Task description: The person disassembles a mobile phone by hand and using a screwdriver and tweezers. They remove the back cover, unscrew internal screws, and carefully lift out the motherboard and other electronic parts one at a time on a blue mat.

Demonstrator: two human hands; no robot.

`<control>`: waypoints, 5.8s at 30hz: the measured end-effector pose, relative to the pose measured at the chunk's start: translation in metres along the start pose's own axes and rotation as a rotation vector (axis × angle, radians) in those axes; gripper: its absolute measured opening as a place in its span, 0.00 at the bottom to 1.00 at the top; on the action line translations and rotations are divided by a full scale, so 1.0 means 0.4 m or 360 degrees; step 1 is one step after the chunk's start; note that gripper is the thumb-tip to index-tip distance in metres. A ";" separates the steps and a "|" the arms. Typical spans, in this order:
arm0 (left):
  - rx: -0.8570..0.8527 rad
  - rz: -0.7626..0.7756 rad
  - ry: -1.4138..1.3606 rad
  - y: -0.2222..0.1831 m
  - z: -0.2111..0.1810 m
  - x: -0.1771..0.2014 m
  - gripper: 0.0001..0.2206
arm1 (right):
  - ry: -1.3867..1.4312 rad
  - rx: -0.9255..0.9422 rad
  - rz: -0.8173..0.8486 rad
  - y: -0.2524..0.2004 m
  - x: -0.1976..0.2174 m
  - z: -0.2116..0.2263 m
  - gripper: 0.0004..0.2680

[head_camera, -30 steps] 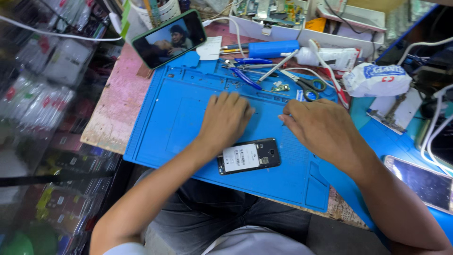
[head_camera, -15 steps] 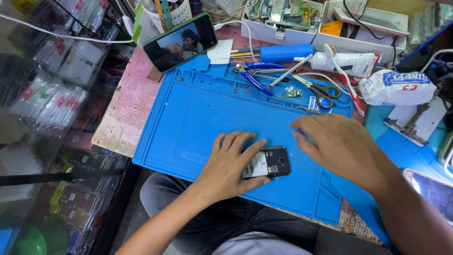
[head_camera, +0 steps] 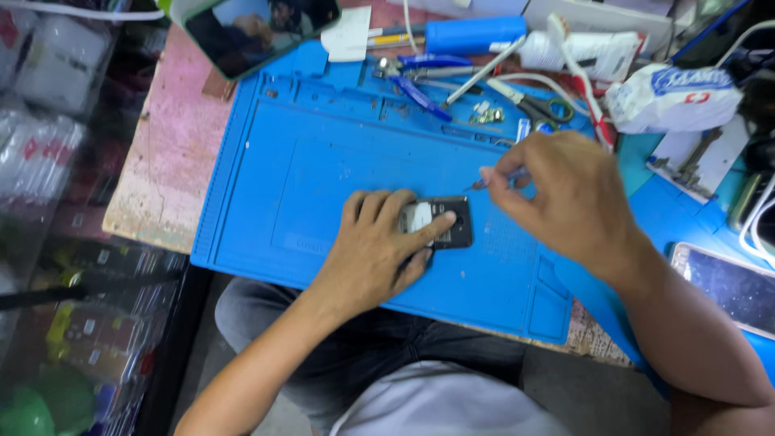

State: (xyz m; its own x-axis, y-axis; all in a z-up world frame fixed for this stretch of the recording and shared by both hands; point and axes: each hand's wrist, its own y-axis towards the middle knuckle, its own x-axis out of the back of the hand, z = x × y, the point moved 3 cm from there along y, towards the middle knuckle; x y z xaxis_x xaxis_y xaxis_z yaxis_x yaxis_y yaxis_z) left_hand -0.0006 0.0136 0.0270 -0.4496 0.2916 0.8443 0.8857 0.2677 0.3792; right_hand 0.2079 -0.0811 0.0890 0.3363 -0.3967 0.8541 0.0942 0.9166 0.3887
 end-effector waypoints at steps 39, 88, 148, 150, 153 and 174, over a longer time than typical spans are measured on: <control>0.0033 0.0083 0.0037 0.019 -0.007 -0.002 0.23 | -0.0023 0.0105 0.0060 0.010 -0.016 0.032 0.09; 0.0045 0.0179 -0.0223 0.055 0.050 -0.022 0.33 | -0.0025 0.0242 0.0212 0.026 0.026 0.028 0.14; -0.0024 -0.0048 -0.0320 0.048 0.032 -0.019 0.21 | -0.0290 0.0308 0.0071 0.007 -0.036 0.126 0.15; -0.0063 -0.0116 -0.0356 0.050 0.024 -0.038 0.13 | -0.0276 0.0391 0.0094 0.006 -0.041 0.134 0.13; 0.0034 -0.0135 -0.0279 0.068 0.024 -0.067 0.08 | -0.0290 0.0419 0.0055 0.010 -0.035 0.141 0.16; 0.0221 0.0081 -0.0090 0.014 0.069 -0.017 0.34 | -0.0108 0.0293 0.0204 0.031 -0.006 0.104 0.10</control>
State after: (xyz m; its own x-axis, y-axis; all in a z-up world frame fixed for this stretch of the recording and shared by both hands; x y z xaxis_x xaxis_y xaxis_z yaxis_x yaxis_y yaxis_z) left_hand 0.0045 0.0383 0.0129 -0.4139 0.3583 0.8368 0.8848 0.3744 0.2773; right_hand 0.1693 -0.0711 0.1062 0.2702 -0.2858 0.9194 -0.1199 0.9375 0.3267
